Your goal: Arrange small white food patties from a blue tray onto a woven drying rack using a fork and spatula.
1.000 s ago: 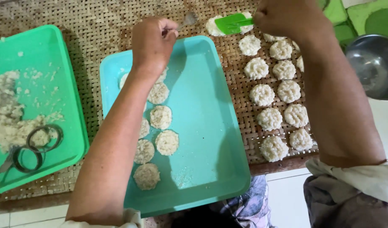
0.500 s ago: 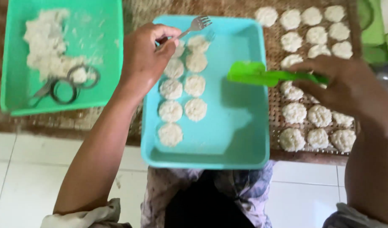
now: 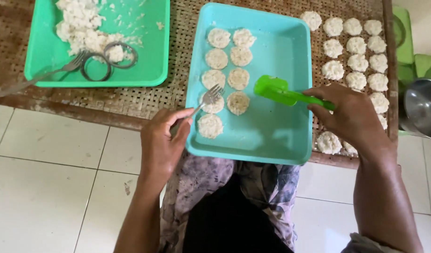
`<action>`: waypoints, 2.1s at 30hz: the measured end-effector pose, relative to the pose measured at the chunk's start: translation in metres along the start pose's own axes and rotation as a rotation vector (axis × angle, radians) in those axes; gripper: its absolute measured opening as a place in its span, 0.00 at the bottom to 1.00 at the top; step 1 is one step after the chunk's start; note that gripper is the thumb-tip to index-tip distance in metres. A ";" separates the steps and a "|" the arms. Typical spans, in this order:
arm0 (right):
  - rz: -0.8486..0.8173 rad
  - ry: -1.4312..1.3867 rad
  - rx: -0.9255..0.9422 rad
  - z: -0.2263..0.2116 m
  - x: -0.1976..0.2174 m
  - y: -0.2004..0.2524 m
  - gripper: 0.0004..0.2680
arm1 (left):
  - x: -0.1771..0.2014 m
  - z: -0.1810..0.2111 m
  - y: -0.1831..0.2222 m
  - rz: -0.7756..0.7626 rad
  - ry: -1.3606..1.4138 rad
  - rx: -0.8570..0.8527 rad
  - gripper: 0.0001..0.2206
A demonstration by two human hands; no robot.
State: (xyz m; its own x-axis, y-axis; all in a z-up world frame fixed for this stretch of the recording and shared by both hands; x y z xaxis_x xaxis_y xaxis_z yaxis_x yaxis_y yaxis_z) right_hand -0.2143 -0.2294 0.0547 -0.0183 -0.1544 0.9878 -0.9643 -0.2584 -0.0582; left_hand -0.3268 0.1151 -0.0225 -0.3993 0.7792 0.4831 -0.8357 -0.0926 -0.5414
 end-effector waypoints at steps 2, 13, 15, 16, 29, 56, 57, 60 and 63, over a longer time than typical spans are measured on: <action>-0.010 0.034 -0.084 -0.004 -0.004 0.006 0.11 | 0.005 0.006 0.009 -0.006 0.018 0.027 0.11; 0.143 0.242 0.095 -0.041 0.015 0.005 0.10 | 0.006 0.005 0.024 0.070 0.102 0.088 0.11; 0.099 0.355 0.046 -0.047 0.025 -0.003 0.10 | 0.006 0.000 0.027 0.084 0.097 0.076 0.11; 0.055 0.464 -0.006 -0.049 0.030 -0.006 0.11 | 0.005 -0.002 0.028 0.093 0.088 0.063 0.11; 0.033 0.679 0.151 -0.118 0.044 -0.033 0.12 | 0.012 0.002 0.029 0.089 0.157 0.095 0.12; -0.086 0.824 0.268 -0.175 0.046 -0.041 0.14 | 0.013 0.004 0.033 0.123 0.216 0.066 0.12; -0.092 0.781 0.282 -0.176 0.047 -0.038 0.14 | 0.013 0.005 0.034 0.117 0.227 0.075 0.12; -0.051 0.815 0.312 -0.173 0.047 -0.031 0.14 | 0.012 0.002 0.036 0.105 0.231 0.085 0.12; 0.051 0.873 0.330 -0.168 0.055 -0.028 0.14 | 0.011 0.002 0.036 0.105 0.225 0.069 0.12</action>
State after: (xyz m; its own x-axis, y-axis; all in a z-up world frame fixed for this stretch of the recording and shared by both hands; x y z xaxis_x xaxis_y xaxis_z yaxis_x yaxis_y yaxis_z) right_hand -0.2330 -0.0707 0.1344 -0.3802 0.5635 0.7334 -0.8352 -0.5498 -0.0105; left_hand -0.3619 0.1193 -0.0347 -0.3980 0.8807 0.2570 -0.8205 -0.2165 -0.5290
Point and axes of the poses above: each hand's wrist, its own y-axis away from the middle knuckle, its own x-axis out of the back of the hand, z = x × y, the point moved 1 cm from there along -y, towards the middle knuckle, and after that the axes turned 15 degrees about -x, right-handed, at the moved point
